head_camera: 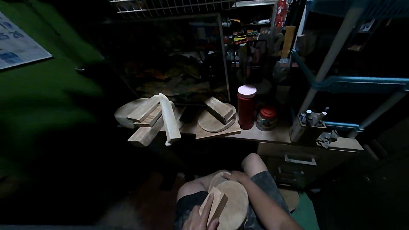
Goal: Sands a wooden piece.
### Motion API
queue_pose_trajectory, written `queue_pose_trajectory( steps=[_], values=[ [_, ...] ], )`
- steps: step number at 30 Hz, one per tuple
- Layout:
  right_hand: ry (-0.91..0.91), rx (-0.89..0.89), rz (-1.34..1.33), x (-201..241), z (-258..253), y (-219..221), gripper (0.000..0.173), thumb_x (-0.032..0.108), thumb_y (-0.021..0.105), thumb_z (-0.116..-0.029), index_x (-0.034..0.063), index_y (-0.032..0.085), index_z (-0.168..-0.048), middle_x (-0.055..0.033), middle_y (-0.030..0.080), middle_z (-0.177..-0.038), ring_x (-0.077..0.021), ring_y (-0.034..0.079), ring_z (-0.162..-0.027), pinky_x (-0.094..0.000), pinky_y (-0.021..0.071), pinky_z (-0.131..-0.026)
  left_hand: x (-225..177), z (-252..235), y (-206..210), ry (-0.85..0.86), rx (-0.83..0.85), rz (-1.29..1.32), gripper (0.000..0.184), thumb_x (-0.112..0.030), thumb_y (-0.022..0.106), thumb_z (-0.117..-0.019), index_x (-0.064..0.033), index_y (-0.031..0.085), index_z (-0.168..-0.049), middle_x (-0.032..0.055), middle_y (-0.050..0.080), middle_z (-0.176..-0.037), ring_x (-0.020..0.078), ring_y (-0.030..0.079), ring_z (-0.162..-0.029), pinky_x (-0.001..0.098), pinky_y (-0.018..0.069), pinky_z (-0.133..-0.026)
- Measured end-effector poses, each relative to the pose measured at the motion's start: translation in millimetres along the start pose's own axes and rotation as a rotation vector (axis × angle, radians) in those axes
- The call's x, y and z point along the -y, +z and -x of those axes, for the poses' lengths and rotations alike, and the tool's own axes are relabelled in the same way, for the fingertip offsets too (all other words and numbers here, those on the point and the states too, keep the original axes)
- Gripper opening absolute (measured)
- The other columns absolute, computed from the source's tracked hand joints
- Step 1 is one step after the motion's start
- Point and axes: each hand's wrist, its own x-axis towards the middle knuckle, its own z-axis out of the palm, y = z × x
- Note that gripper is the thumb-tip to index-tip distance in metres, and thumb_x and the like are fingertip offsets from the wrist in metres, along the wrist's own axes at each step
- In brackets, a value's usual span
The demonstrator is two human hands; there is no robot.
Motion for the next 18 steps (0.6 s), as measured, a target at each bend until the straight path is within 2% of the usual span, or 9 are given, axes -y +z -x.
queue_pose_trajectory(
  steps=[4, 8, 12, 14, 18],
  values=[
    [0.003, 0.000, -0.007, -3.3, -8.4, 1.3, 0.091, 0.076, 0.037, -0.0991, 0.0010, 0.053, -0.148, -0.0238, 0.050, -0.154, -0.0379, 0.044, -0.146, -0.0613, 0.0332, -0.119, -6.7, -6.7, 2.0, -0.007, -0.038, -0.001, 0.068, -0.038, 0.070, -0.0948, -0.0185, 0.047, -0.156, 0.0340, 0.061, -0.126, 0.0518, 0.064, -0.109, 0.0637, 0.0518, -0.090],
    [-0.024, 0.000, 0.007, -4.9, -12.7, 2.6, 0.090, 0.075, 0.036, -0.1000, -0.0010, 0.054, -0.146, -0.0253, 0.050, -0.153, -0.0387, 0.045, -0.145, -0.0621, 0.0332, -0.119, -19.0, -25.6, 5.9, -0.036, -0.047, 0.002, 0.068, -0.037, 0.069, -0.0957, -0.0225, 0.045, -0.157, 0.0331, 0.060, -0.129, 0.0508, 0.062, -0.114, 0.0631, 0.0503, -0.094],
    [-0.058, 0.017, 0.056, -0.9, -8.2, 0.1, 0.078, 0.062, 0.032, -0.1079, -0.0023, 0.051, -0.148, -0.0262, 0.047, -0.155, -0.0397, 0.042, -0.148, -0.0610, 0.0299, -0.121, -34.3, -42.9, 2.8, -0.068, -0.002, -0.013, 0.070, -0.035, 0.070, -0.0964, -0.0250, 0.040, -0.159, 0.0337, 0.057, -0.134, 0.0511, 0.060, -0.117, 0.0618, 0.0482, -0.098],
    [-0.048, 0.010, 0.046, 1.2, -4.8, -0.4, 0.076, 0.059, 0.032, -0.1088, -0.0029, 0.052, -0.147, -0.0267, 0.048, -0.154, -0.0398, 0.042, -0.147, -0.0606, 0.0307, -0.120, -35.0, -44.7, 2.2, -0.062, 0.004, -0.019, 0.071, -0.035, 0.070, -0.0963, -0.0256, 0.039, -0.160, 0.0332, 0.057, -0.135, 0.0506, 0.060, -0.118, 0.0614, 0.0486, -0.097],
    [-0.048, -0.009, -0.004, -2.9, -3.8, 1.6, 0.082, 0.067, 0.036, -0.1043, -0.0001, 0.052, -0.149, -0.0255, 0.048, -0.155, -0.0399, 0.042, -0.147, -0.0629, 0.0300, -0.120, -27.7, -37.2, -3.0, -0.060, 0.052, 0.019, 0.074, -0.038, 0.071, -0.0957, -0.0244, 0.038, -0.160, 0.0349, 0.056, -0.134, 0.0526, 0.060, -0.115, 0.0631, 0.0493, -0.097]
  ],
)
